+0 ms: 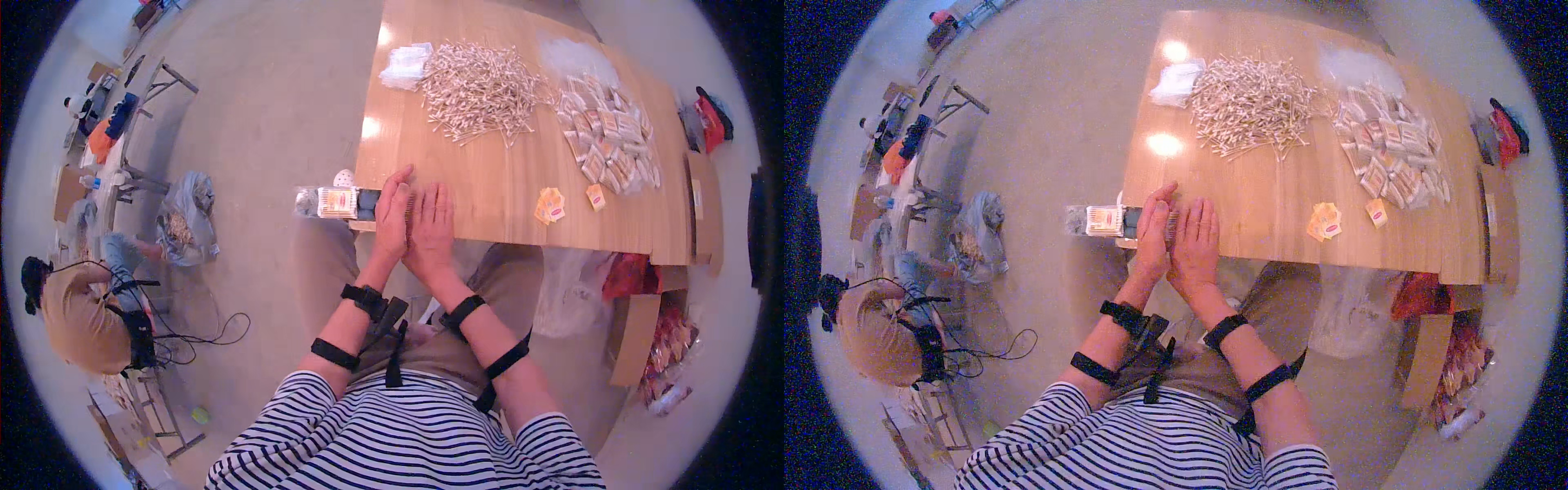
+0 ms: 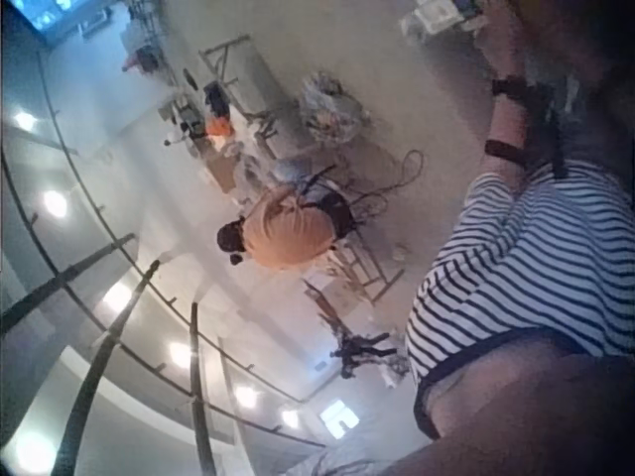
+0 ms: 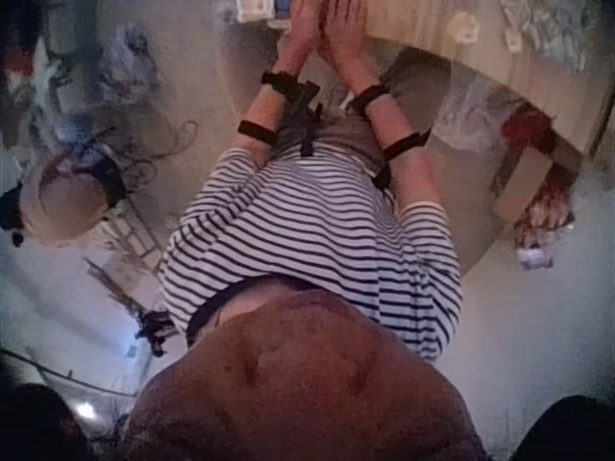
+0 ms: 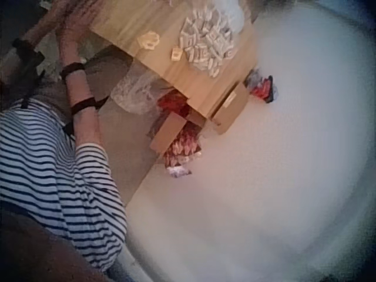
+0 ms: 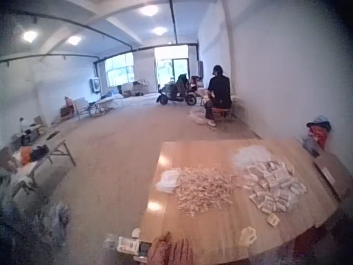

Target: Packaging cotton swabs into small plastic bags.

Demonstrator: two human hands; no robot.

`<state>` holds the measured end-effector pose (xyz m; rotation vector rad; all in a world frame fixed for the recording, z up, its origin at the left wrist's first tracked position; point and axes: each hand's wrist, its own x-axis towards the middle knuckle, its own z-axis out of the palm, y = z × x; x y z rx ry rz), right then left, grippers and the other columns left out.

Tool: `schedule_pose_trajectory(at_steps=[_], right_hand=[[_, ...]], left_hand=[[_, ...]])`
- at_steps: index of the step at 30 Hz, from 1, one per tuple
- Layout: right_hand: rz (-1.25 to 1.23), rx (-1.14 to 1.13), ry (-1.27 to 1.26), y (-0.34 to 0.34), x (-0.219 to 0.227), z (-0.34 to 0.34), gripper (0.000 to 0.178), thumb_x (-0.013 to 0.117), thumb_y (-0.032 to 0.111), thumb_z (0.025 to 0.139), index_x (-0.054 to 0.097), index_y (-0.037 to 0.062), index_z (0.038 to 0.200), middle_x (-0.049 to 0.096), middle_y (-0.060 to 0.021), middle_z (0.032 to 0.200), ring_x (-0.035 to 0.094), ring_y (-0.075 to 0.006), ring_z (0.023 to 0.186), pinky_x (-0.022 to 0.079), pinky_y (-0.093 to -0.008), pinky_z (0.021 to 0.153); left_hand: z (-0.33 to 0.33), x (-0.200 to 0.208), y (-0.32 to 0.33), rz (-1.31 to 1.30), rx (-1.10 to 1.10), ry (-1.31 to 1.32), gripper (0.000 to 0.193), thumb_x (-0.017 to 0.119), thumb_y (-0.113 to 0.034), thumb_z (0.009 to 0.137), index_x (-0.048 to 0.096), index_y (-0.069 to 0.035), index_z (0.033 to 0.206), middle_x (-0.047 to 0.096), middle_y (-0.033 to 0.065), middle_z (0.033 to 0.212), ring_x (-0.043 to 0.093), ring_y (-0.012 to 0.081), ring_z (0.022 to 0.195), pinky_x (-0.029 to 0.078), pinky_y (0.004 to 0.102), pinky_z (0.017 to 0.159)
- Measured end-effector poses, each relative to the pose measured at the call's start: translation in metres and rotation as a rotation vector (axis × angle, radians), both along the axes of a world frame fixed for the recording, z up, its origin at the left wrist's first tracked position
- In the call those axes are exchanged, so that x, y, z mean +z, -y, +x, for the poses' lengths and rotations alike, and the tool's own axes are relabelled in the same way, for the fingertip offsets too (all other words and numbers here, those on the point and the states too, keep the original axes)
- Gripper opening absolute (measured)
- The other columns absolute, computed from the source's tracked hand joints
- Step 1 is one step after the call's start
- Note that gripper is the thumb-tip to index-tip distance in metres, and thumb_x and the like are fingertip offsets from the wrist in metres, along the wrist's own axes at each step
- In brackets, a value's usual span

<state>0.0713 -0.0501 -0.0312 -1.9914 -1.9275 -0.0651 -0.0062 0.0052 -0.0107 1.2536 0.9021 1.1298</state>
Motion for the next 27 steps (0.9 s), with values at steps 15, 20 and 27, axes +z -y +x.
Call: schedule_pose_trajectory(at_steps=[15,20,27], right_hand=[[0.062,-0.008,-0.006,0.000,0.000,0.001,0.086,0.073,0.013,0.067,0.036,-0.0102,0.141,0.034,-0.0307,0.148,0.027,-0.0464,0.143,0.023,-0.0534,0.118],[0.044,-0.013,0.039,-0.001,0.000,-0.003,0.065,0.061,0.015,0.082,0.039,-0.0103,0.139,0.033,-0.0299,0.150,0.027,-0.0451,0.144,0.021,-0.0531,0.119],[0.036,-0.023,0.011,0.000,0.000,-0.002,0.066,0.059,0.019,0.085,0.038,-0.0106,0.140,0.033,-0.0298,0.150,0.026,-0.0447,0.145,0.021,-0.0529,0.119]], left_hand=[[-0.032,0.009,0.026,-0.058,-0.021,-0.042,0.044,0.047,-0.023,0.102,0.048,0.000,0.140,0.050,0.0094,0.144,0.043,0.0188,0.135,0.029,0.0329,0.114],[-0.020,-0.002,0.022,-0.050,0.019,0.025,0.048,0.047,-0.020,0.100,0.043,0.000,0.144,0.046,0.0109,0.147,0.040,0.0203,0.137,0.026,0.0333,0.116],[-0.030,0.000,0.012,-0.154,-0.032,0.017,0.052,0.048,-0.011,0.095,0.041,0.001,0.145,0.040,0.0139,0.153,0.035,0.0243,0.142,0.025,0.0349,0.118]])
